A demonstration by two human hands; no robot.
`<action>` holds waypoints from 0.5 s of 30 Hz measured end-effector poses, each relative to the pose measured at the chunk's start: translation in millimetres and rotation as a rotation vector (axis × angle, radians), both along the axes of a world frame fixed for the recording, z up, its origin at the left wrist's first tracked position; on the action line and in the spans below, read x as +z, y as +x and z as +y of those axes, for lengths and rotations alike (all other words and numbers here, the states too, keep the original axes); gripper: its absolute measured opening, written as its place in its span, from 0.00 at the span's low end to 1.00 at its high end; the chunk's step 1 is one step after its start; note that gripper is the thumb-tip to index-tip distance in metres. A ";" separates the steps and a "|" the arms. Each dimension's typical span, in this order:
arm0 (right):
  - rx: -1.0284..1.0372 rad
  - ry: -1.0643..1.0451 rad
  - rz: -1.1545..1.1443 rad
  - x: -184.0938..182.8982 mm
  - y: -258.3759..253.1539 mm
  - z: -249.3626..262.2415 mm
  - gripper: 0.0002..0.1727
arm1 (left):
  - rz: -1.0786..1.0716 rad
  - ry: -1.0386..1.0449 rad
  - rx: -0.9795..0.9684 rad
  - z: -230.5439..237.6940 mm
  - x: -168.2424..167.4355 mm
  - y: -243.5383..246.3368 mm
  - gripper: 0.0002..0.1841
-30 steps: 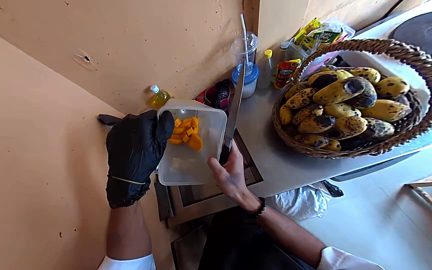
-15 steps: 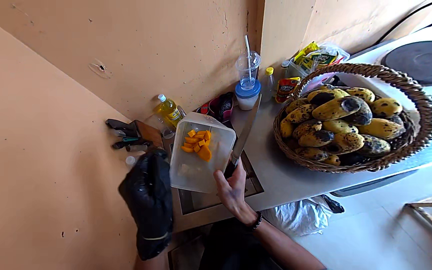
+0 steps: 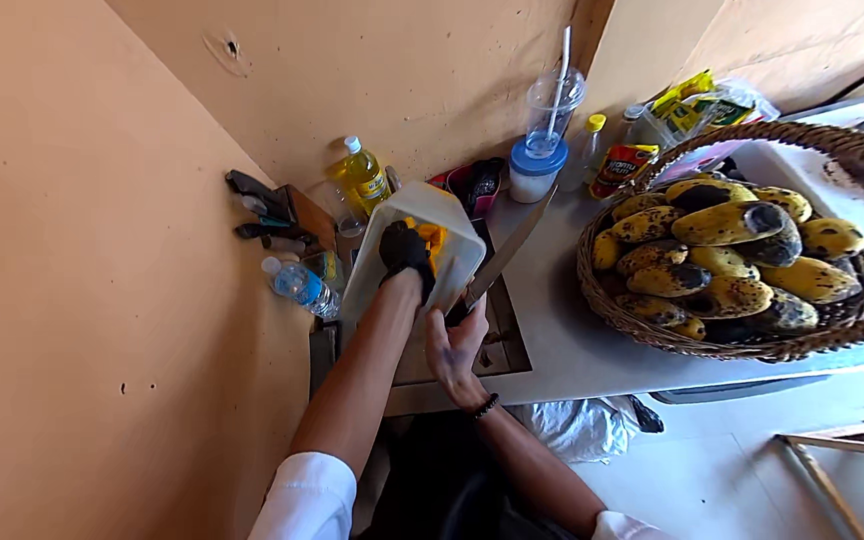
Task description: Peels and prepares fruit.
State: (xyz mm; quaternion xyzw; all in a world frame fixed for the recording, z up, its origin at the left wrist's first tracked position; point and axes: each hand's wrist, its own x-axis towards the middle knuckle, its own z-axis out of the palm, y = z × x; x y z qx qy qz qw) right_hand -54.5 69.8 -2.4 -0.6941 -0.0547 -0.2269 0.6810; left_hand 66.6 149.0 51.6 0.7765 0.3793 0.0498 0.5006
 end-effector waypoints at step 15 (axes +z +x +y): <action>0.025 -0.096 -0.010 -16.0 -8.7 16.1 0.28 | 0.522 -0.151 -0.362 1.1 29.9 -73.3 0.21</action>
